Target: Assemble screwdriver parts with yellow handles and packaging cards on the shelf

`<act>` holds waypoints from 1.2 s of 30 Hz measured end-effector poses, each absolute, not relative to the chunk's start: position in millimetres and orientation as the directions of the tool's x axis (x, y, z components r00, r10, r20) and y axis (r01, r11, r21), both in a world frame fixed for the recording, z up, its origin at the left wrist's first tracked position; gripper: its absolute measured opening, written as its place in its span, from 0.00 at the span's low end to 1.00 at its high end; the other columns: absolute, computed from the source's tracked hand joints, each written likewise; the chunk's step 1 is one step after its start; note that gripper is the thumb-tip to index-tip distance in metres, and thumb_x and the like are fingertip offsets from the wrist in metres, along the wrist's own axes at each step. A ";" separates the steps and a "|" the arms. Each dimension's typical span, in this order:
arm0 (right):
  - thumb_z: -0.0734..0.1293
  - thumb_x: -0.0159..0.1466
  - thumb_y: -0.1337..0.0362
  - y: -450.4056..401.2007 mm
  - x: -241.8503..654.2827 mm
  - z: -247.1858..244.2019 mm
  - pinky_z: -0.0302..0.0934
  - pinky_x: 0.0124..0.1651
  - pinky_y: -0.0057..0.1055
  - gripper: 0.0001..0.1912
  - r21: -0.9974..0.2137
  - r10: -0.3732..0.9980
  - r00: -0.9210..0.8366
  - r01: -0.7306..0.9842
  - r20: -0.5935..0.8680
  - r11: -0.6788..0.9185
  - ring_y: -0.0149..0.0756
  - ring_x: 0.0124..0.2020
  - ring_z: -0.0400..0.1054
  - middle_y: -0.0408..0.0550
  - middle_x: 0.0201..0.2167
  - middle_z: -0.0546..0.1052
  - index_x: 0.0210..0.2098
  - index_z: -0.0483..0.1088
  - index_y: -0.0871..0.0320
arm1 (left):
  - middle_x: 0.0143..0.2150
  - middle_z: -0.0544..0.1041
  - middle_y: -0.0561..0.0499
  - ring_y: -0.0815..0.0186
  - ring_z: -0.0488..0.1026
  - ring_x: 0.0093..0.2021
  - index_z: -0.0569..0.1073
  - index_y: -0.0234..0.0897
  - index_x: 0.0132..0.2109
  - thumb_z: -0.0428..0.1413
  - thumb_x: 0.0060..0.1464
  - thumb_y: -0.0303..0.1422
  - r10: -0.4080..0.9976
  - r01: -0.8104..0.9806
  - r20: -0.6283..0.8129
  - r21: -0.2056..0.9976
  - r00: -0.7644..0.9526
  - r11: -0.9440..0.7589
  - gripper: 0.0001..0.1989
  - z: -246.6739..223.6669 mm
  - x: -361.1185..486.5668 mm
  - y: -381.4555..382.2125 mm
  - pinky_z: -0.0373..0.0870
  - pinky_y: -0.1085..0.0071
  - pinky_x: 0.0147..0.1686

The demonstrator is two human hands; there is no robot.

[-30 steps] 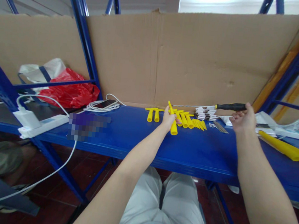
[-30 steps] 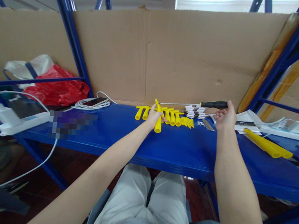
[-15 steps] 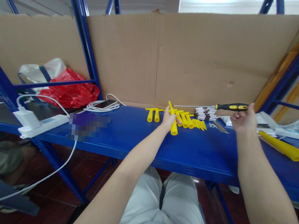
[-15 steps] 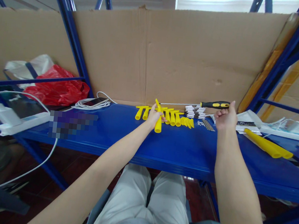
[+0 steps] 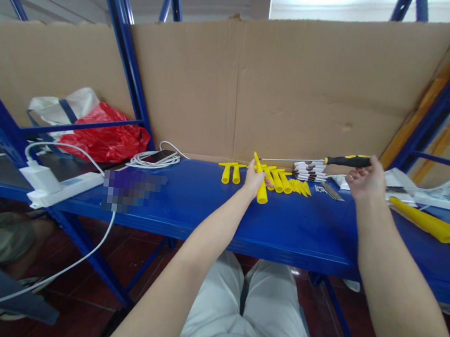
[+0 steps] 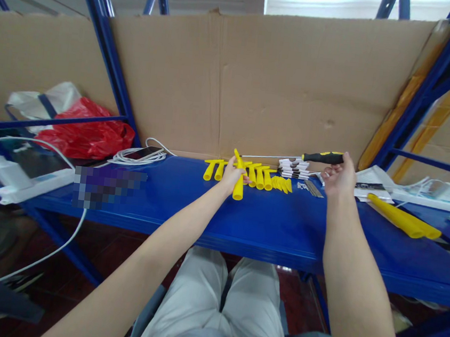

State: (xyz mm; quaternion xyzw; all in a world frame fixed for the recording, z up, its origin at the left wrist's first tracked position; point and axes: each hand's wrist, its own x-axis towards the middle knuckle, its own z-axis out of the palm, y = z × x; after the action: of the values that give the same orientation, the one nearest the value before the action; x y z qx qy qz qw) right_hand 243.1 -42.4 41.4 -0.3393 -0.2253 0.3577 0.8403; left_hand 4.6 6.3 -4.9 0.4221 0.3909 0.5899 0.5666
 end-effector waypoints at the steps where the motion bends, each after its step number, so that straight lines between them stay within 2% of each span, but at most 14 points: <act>1: 0.56 0.68 0.63 -45.3 239.5 44.0 0.43 0.14 0.20 0.17 -0.736 0.747 0.658 -0.460 0.094 0.497 0.23 0.13 0.46 0.36 0.15 0.55 0.23 0.51 0.56 | 0.50 0.71 0.46 0.77 0.69 0.20 0.50 0.52 0.68 0.50 0.50 0.16 0.998 -0.338 0.059 0.939 -0.001 -0.056 0.43 -4.9 4.4 6.2 0.74 0.76 0.23; 9: 0.57 0.68 0.61 -50.8 230.1 48.3 0.40 0.13 0.21 0.22 -0.729 0.731 0.679 -0.465 0.070 0.502 0.24 0.12 0.40 0.35 0.10 0.44 0.20 0.45 0.56 | 0.53 0.70 0.45 0.78 0.69 0.21 0.50 0.52 0.68 0.49 0.50 0.15 0.997 -0.320 0.077 0.945 0.013 -0.069 0.42 -5.0 3.7 5.6 0.74 0.76 0.24; 12: 0.60 0.67 0.57 -46.5 234.3 45.2 0.40 0.14 0.20 0.23 -0.724 0.709 0.699 -0.439 0.096 0.531 0.24 0.12 0.39 0.34 0.11 0.45 0.20 0.47 0.57 | 0.53 0.69 0.45 0.77 0.71 0.22 0.51 0.53 0.67 0.49 0.50 0.16 0.997 -0.330 0.071 0.942 0.006 -0.065 0.42 -4.3 3.7 4.6 0.74 0.77 0.23; 16: 0.63 0.64 0.52 -44.6 238.3 44.1 0.41 0.14 0.19 0.26 -0.721 0.721 0.681 -0.437 0.125 0.538 0.22 0.13 0.41 0.34 0.12 0.46 0.20 0.45 0.57 | 0.53 0.69 0.45 0.75 0.73 0.24 0.51 0.53 0.67 0.49 0.49 0.15 0.998 -0.343 0.060 0.938 0.005 -0.054 0.42 -3.3 3.4 3.7 0.75 0.76 0.24; 19: 0.60 0.66 0.54 -48.4 237.6 46.3 0.43 0.15 0.19 0.24 -0.716 0.742 0.660 -0.460 0.120 0.525 0.23 0.14 0.46 0.36 0.14 0.51 0.21 0.47 0.57 | 0.53 0.70 0.45 0.75 0.72 0.24 0.51 0.53 0.67 0.49 0.49 0.15 0.998 -0.337 0.066 0.940 0.008 -0.059 0.42 -3.4 3.3 4.0 0.75 0.76 0.24; 22: 0.54 0.69 0.61 -52.9 234.5 48.7 0.45 0.15 0.20 0.19 -0.703 0.762 0.637 -0.490 0.116 0.516 0.25 0.15 0.50 0.38 0.15 0.55 0.21 0.50 0.57 | 0.52 0.70 0.46 0.77 0.71 0.22 0.50 0.52 0.68 0.49 0.49 0.15 0.998 -0.331 0.069 0.942 0.007 -0.063 0.42 -3.9 3.4 4.7 0.75 0.77 0.24; 25: 0.51 0.70 0.62 -54.2 231.8 49.6 0.46 0.16 0.19 0.21 -0.717 0.778 0.618 -0.492 0.112 0.494 0.24 0.15 0.50 0.39 0.15 0.55 0.21 0.53 0.58 | 0.50 0.71 0.47 0.77 0.69 0.21 0.51 0.53 0.68 0.49 0.49 0.15 0.997 -0.330 0.073 0.942 0.001 -0.068 0.43 -4.4 3.5 5.6 0.74 0.76 0.23; 30: 0.55 0.69 0.55 -50.4 233.0 48.0 0.44 0.15 0.19 0.23 -0.732 0.774 0.621 -0.471 0.122 0.493 0.23 0.14 0.46 0.37 0.15 0.53 0.21 0.52 0.58 | 0.50 0.71 0.46 0.77 0.69 0.21 0.52 0.51 0.67 0.49 0.49 0.16 0.998 -0.331 0.069 0.941 -0.007 -0.067 0.41 -5.1 3.5 7.2 0.75 0.75 0.24; 36: 0.57 0.68 0.55 -46.5 237.2 45.6 0.44 0.14 0.19 0.21 -0.727 0.748 0.657 -0.466 0.097 0.504 0.22 0.14 0.46 0.36 0.16 0.54 0.22 0.53 0.57 | 0.50 0.71 0.47 0.77 0.70 0.21 0.52 0.53 0.67 0.50 0.50 0.16 0.998 -0.335 0.062 0.940 0.002 -0.058 0.41 -5.7 3.8 7.8 0.75 0.76 0.24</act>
State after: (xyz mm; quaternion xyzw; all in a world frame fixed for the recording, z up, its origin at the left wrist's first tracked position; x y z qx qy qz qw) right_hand 237.2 -46.5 45.6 -0.3441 -0.2044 0.3602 0.8426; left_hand 3.8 7.8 -5.7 0.4257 0.3893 0.5896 0.5653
